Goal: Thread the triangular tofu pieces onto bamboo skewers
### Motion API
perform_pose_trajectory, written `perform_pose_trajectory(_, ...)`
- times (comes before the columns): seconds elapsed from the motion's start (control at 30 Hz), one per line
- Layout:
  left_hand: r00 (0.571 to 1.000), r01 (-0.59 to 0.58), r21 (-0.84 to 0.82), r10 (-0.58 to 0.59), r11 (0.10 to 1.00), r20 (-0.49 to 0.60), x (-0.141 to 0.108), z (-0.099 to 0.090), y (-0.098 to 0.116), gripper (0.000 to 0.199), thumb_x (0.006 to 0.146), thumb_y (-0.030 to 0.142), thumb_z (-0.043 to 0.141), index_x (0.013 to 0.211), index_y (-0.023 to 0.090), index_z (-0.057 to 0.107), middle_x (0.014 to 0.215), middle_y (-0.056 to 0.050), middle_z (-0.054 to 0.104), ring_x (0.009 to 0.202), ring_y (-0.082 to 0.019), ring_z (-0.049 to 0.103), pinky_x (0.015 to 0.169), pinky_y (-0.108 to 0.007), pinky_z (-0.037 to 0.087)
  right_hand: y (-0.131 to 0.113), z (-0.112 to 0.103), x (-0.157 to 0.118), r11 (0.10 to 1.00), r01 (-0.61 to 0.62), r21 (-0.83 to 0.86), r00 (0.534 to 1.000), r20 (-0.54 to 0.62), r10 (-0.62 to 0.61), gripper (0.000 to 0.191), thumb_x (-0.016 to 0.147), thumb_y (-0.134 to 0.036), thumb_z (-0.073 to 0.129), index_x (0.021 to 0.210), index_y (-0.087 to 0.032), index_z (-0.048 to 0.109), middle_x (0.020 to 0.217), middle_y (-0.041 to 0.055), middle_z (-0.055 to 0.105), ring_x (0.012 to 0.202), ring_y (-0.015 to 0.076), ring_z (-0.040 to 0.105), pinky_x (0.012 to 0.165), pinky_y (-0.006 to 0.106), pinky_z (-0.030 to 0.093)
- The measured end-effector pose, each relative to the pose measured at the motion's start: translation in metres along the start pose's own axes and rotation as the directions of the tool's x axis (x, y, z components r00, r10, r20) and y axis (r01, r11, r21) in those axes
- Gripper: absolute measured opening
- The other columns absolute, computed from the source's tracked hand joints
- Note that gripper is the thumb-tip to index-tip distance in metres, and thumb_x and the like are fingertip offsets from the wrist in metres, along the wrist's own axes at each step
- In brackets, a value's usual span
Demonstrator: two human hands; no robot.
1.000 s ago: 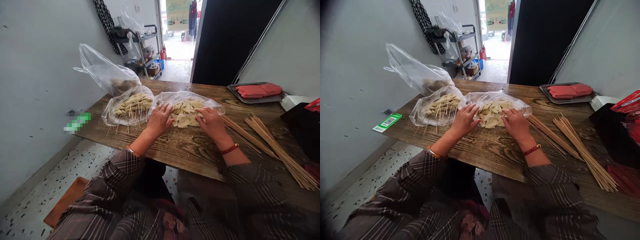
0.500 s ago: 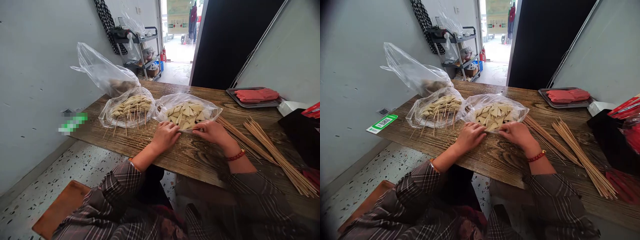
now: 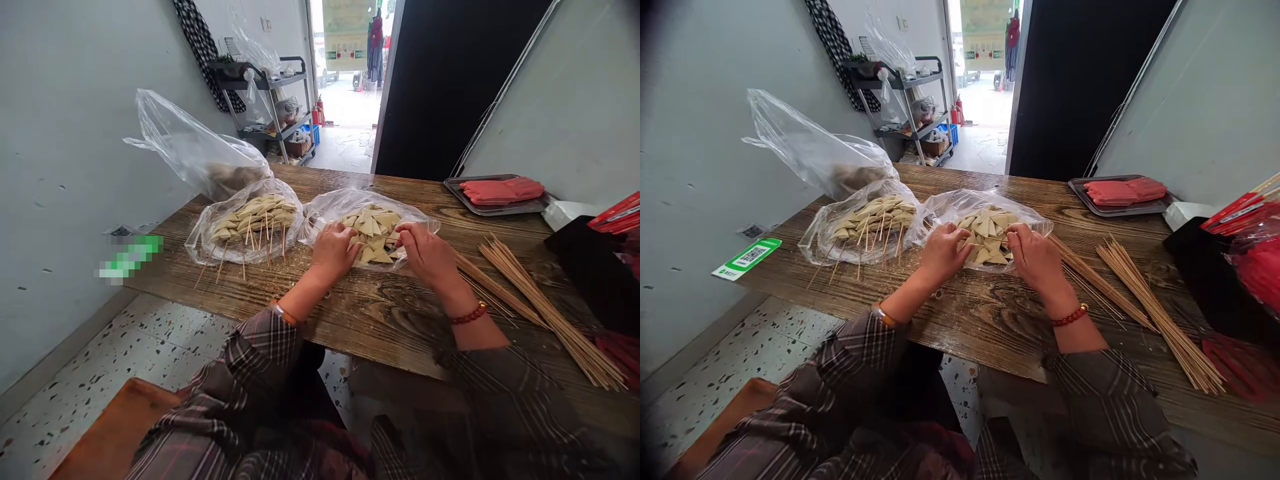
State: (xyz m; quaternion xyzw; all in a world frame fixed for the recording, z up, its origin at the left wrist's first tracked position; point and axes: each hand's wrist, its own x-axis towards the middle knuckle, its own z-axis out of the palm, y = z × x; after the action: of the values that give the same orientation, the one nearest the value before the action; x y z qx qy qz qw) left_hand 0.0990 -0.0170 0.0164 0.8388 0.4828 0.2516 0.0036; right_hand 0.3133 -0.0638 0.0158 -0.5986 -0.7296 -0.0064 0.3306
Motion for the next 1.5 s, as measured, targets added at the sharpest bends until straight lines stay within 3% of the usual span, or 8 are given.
perform_pose_trajectory(0.17, 0.994, -0.029, 0.05, 0.023, 0.998, 0.111, 0.005, 0.013, -0.003, 0.01, 0.083, 0.022, 0.062, 0.09, 0.017, 0.068, 0.102, -0.013, 0.064, 0.102, -0.028, 0.056, 0.09, -0.042, 0.044, -0.001, 0.01, 0.002, 0.986, 0.168, -0.001, 0.977, -0.132, -0.167, 0.031, 0.104, -0.037, 0.036, 0.096, -0.02, 0.061, 0.091, 0.0079, 0.071, 0.084, 0.0221, 0.062, 0.079, 0.034, 0.043)
perform_pose_trajectory(0.3, 1.0, 0.002, -0.297, -0.003, 0.955, -0.002, 0.008, 0.014, -0.005, 0.001, 0.082, 0.018, 0.064, 0.081, 0.018, 0.064, 0.089, -0.007, 0.063, 0.088, -0.021, 0.057, 0.082, -0.036, 0.045, -0.003, 0.011, 0.003, 0.979, 0.202, -0.029, 0.953, -0.227, -0.203, 0.029, 0.103, -0.033, 0.039, 0.091, -0.02, 0.062, 0.088, 0.0073, 0.069, 0.085, 0.0216, 0.06, 0.08, 0.035, 0.043)
perform_pose_trajectory(0.53, 0.957, 0.261, -0.959, -0.16, 0.108, 0.242, 0.007, 0.005, 0.002, 0.026, 0.077, 0.032, 0.073, 0.09, 0.016, 0.057, 0.071, 0.001, 0.062, 0.062, -0.01, 0.06, 0.055, -0.021, 0.043, -0.007, 0.001, 0.002, 0.992, 0.127, 0.007, 0.9, -0.421, -0.113, 0.025, 0.102, -0.028, 0.043, 0.093, -0.021, 0.064, 0.089, 0.0057, 0.07, 0.088, 0.0202, 0.062, 0.08, 0.036, 0.044)
perform_pose_trajectory(0.8, 0.95, 0.262, -0.935, -0.108, -0.238, 0.293, 0.0, -0.001, 0.01, 0.013, 0.081, 0.025, 0.064, 0.088, 0.014, 0.066, 0.102, -0.007, 0.067, 0.085, -0.011, 0.062, 0.08, -0.027, 0.051, -0.015, -0.001, -0.005, 0.99, 0.129, -0.059, 0.904, -0.404, -0.142, 0.02, 0.098, -0.022, 0.052, 0.107, -0.022, 0.07, 0.098, 0.0062, 0.073, 0.092, 0.0207, 0.064, 0.086, 0.039, 0.045)
perform_pose_trajectory(0.97, 0.946, 0.252, -0.959, -0.173, -0.13, 0.272, 0.003, 0.003, 0.005, 0.02, 0.076, 0.013, 0.064, 0.096, 0.014, 0.063, 0.083, -0.001, 0.063, 0.068, -0.006, 0.054, 0.063, -0.019, 0.044, -0.059, -0.017, -0.003, 0.963, 0.015, 0.268, 0.944, -0.322, 0.075, 0.026, 0.098, -0.027, 0.05, 0.114, -0.026, 0.07, 0.101, 0.0051, 0.068, 0.093, 0.0187, 0.062, 0.084, 0.037, 0.05)
perform_pose_trajectory(1.1, 0.956, 0.218, -0.975, -0.192, -0.045, 0.223, 0.006, 0.009, 0.0, 0.035, 0.069, 0.008, 0.068, 0.103, 0.014, 0.062, 0.088, -0.003, 0.065, 0.078, -0.009, 0.06, 0.068, -0.021, 0.047, -0.087, -0.022, -0.004, 0.643, -0.228, 0.731, 0.966, 0.086, 0.244, 0.029, 0.095, -0.033, 0.056, 0.121, -0.03, 0.067, 0.091, 0.0006, 0.061, 0.062, 0.0091, 0.054, 0.047, 0.022, 0.042)
perform_pose_trajectory(1.23, 0.958, 0.23, -0.972, -0.19, 0.058, 0.215, 0.006, 0.017, -0.003, 0.029, 0.067, 0.009, 0.07, 0.096, 0.012, 0.066, 0.087, -0.004, 0.066, 0.078, -0.01, 0.06, 0.067, -0.021, 0.047, -0.064, -0.002, -0.017, 0.425, -0.394, 0.815, 0.911, 0.284, 0.3, 0.024, 0.09, -0.037, 0.061, 0.109, -0.025, 0.07, 0.073, -0.0019, 0.055, 0.048, 0.0078, 0.047, 0.035, 0.019, 0.033)
perform_pose_trajectory(1.5, 0.966, 0.257, -0.863, -0.081, 0.434, 0.247, 0.002, 0.007, -0.001, 0.027, 0.076, 0.017, 0.064, 0.101, 0.014, 0.073, 0.078, -0.001, 0.064, 0.055, -0.006, 0.038, 0.053, -0.022, 0.034, -0.015, 0.028, -0.031, 0.654, -0.361, 0.665, 0.93, 0.203, 0.308, 0.024, 0.092, -0.039, 0.056, 0.095, -0.02, 0.07, 0.055, -0.0054, 0.045, 0.047, 0.0105, 0.041, 0.045, 0.024, 0.033)
